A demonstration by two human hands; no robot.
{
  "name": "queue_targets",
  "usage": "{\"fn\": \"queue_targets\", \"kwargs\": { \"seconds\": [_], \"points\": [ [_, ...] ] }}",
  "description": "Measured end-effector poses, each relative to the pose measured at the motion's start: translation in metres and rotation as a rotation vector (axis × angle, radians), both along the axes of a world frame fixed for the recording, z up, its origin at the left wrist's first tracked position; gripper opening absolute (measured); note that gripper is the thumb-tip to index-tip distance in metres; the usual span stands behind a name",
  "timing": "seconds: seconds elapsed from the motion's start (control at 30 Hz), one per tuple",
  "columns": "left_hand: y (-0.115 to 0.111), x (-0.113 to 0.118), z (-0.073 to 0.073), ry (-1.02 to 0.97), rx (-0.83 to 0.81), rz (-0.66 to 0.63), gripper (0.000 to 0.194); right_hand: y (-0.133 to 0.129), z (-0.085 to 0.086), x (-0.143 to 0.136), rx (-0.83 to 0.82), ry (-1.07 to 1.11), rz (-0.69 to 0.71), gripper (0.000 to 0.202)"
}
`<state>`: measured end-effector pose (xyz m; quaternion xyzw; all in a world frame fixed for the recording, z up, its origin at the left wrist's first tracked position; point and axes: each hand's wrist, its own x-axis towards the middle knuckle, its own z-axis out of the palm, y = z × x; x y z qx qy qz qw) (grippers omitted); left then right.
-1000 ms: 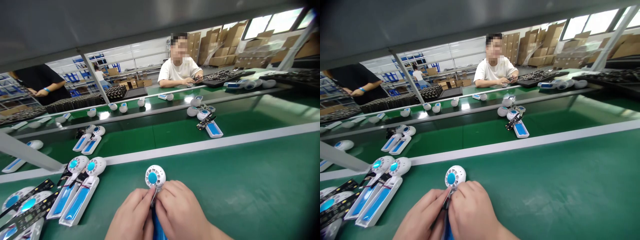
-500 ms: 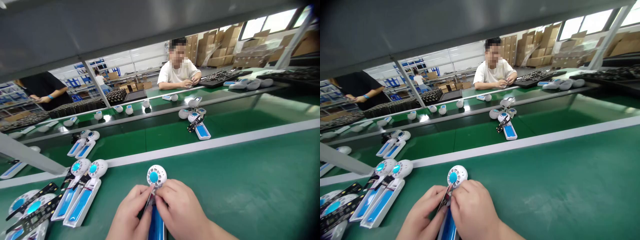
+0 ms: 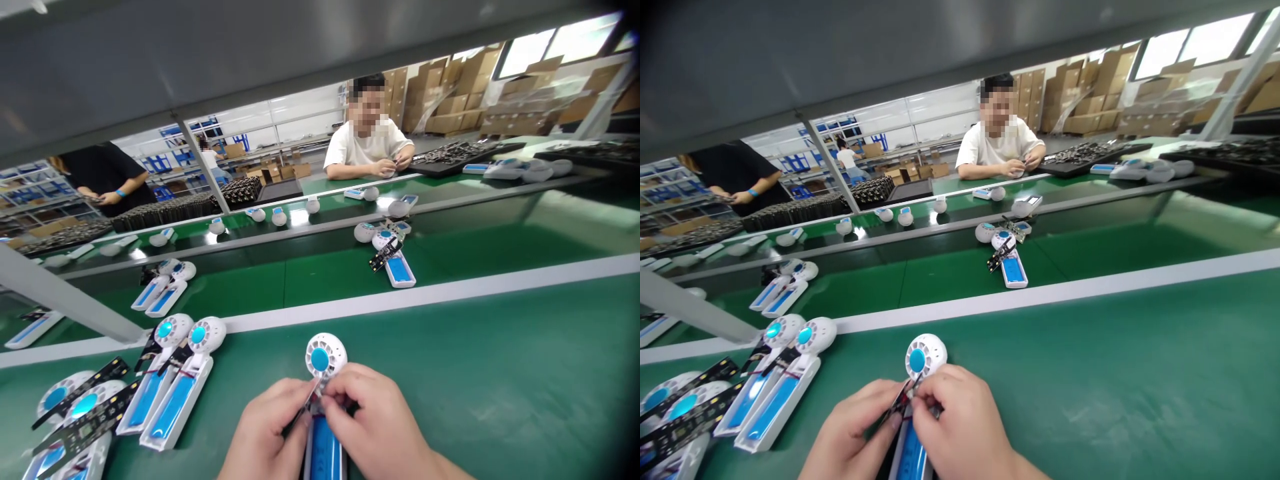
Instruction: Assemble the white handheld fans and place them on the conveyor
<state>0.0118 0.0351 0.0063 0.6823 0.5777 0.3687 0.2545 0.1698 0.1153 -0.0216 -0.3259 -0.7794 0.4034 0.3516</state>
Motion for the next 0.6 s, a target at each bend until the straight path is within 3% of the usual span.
{"fn": "queue_targets", "kwargs": {
  "seconds": [0.23, 0.37, 0.5, 0.6],
  "points": [
    [0.004, -0.004, 0.008, 0.046, 0.008, -0.079, 0.039, 0.004, -0.004, 0.003, 0.154, 0.03, 0.053, 0.019],
    [0.005, -0.002, 0.003, -0.075, -0.051, -0.051, 0.034, 0.005, -0.005, -0.001, 0.166, 0.045, 0.026, 0.02],
    [0.012, -0.006, -0.001, -0.42, -0.174, 0.12, 0.022, 0.006, -0.014, -0.008, 0.116, 0.114, -0.055, 0.013],
    [0.031, -0.033, 0.006, -0.616, -0.259, 0.38, 0.034, 0.011, -0.021, -0.009, 0.144, 0.11, -0.015, 0.021]
  ]
}}
